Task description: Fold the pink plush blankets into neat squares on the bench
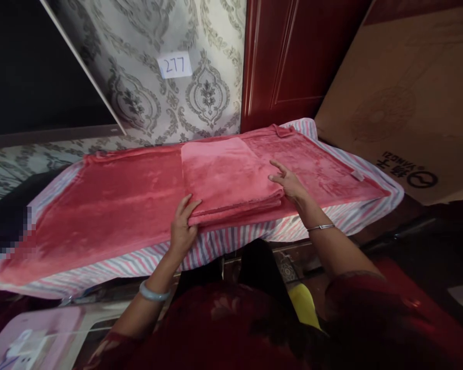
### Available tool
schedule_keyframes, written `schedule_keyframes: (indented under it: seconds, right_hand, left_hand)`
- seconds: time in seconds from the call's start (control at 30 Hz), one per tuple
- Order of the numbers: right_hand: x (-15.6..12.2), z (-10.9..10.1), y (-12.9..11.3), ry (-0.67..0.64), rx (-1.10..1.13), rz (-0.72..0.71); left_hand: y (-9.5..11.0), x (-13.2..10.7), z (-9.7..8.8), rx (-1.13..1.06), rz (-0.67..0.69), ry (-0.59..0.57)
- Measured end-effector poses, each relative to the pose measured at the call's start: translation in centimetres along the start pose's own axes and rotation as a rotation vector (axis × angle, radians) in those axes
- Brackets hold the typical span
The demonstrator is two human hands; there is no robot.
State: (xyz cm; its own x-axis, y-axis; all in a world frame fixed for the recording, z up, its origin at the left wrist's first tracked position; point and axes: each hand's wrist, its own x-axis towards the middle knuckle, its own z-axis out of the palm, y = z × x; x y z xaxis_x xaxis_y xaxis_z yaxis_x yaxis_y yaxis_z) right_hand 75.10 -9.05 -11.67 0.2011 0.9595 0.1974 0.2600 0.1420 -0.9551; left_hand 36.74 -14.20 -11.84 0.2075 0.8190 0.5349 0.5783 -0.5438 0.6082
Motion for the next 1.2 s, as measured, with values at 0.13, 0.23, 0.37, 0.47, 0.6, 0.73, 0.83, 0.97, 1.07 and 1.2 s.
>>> schedule_keyframes:
  seconds: [0.13, 0.23, 0.37, 0.47, 0.6, 0.73, 0.83, 0.97, 1.07, 1.2]
  right_hand:
    - [-0.7, 0.3, 0.8, -0.023, -0.056, 0.116]
    - [-1.2, 0.2, 0.8, -0.008, -0.059, 0.185]
    - [-1.2, -0.3, 0.1, -0.027, -0.136, 0.235]
    - [-1.2, -0.7, -0.6, -0.053, -0.184, 0.243]
    - [-1.3, -0.9, -1.6, -0.097, -0.174, 0.295]
    - [-2.0, -0.7, -3.1, -0.115, -0.143, 0.327]
    - [-2.8, 0.1, -4.5, -0.078, -0.057, 0.403]
    - [-5.3, 3.8, -6.2, -0.006, 0.225, 0.524]
    - [-9.0, 8.6, -7.3, -0.165, 0.576, 0.542]
    - [-14.3, 15.3, -8.4, -0.275, 0.914, 0.591]
  left_hand:
    - [1.2, -0.1, 0.1, -0.180, -0.142, 0.042]
    - [2.4, 0.0, -0.5, -0.374, -0.311, 0.080]
    - [2.5, -0.1, -1.7, -0.706, -0.552, 0.078]
    - [1.6, -0.1, -2.4, -0.972, -0.759, 0.071]
    - [1.3, 1.1, -2.1, -1.037, -0.880, 0.031]
    - [2.3, 2.5, -0.7, -0.942, -0.839, 0.039]
    - [2.5, 3.0, -0.6, -0.911, -0.805, 0.124]
    - [0.7, 4.0, -4.1, -0.943, -0.832, 0.222]
    - [-1.5, 4.7, -8.2, -1.008, -0.810, 0.352]
    - [-2.8, 3.8, -11.5, -1.067, -0.953, 0.514]
